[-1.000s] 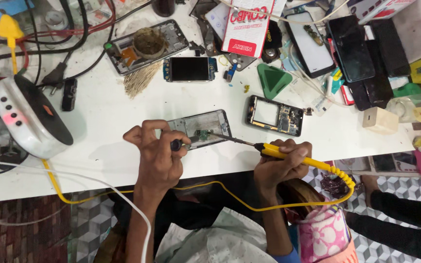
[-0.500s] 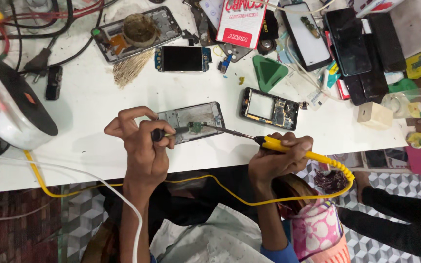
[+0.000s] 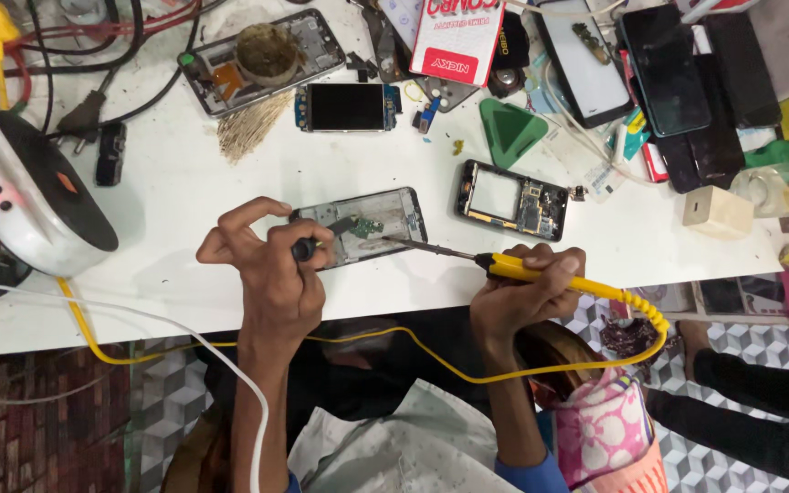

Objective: The person uses a soldering iron and a small tool to work on the internal circuit board of a disassembled mobile phone. They repeatedly apply heat and manipulate components on the board while the phone remains open on the workbench.

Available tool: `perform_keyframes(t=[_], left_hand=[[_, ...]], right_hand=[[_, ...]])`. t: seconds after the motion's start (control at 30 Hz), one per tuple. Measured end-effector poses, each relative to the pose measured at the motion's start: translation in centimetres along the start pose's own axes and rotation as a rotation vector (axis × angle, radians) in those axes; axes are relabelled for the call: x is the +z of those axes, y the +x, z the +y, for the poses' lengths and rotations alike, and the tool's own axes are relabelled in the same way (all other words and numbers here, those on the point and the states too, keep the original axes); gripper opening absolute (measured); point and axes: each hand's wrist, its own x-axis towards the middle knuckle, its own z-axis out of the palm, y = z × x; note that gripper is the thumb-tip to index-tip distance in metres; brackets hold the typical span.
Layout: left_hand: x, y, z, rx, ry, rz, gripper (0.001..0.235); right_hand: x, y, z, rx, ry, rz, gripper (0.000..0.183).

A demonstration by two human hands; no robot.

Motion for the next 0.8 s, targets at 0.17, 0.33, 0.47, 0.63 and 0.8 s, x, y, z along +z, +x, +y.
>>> perform_keyframes(t=[0.17, 0.33, 0.47, 0.63, 0.8], left_hand=[[-0.2, 0.1, 0.3, 0.028, 0.063, -0.084, 0.028], [-0.3, 0.2, 0.2, 0.012, 0.024, -0.136, 0.029], [-0.3, 0.1, -0.1, 0.044, -0.060, -0.051, 0.021], [-0.4, -0.1, -0.2, -0.004, -0.129, 0.007, 0.016], [-0.1, -0.1, 0.1, -0.003, -0.017, -0.001, 0.026]], right_hand=[[-0.2, 0.0, 0.2, 0.033, -0.005, 0.017, 0.044], [-0.4, 0.1, 0.9, -0.013, 0.000, 0.087, 0.045], [-0.8, 0.3, 1.3, -0.009, 0.034, 0.156, 0.041], [-1.2, 0.0, 1.5, -0.029, 0.101, 0.092, 0.041], [-1.1, -0.4, 1.3, -0.030, 0.091, 0.060, 0.038]])
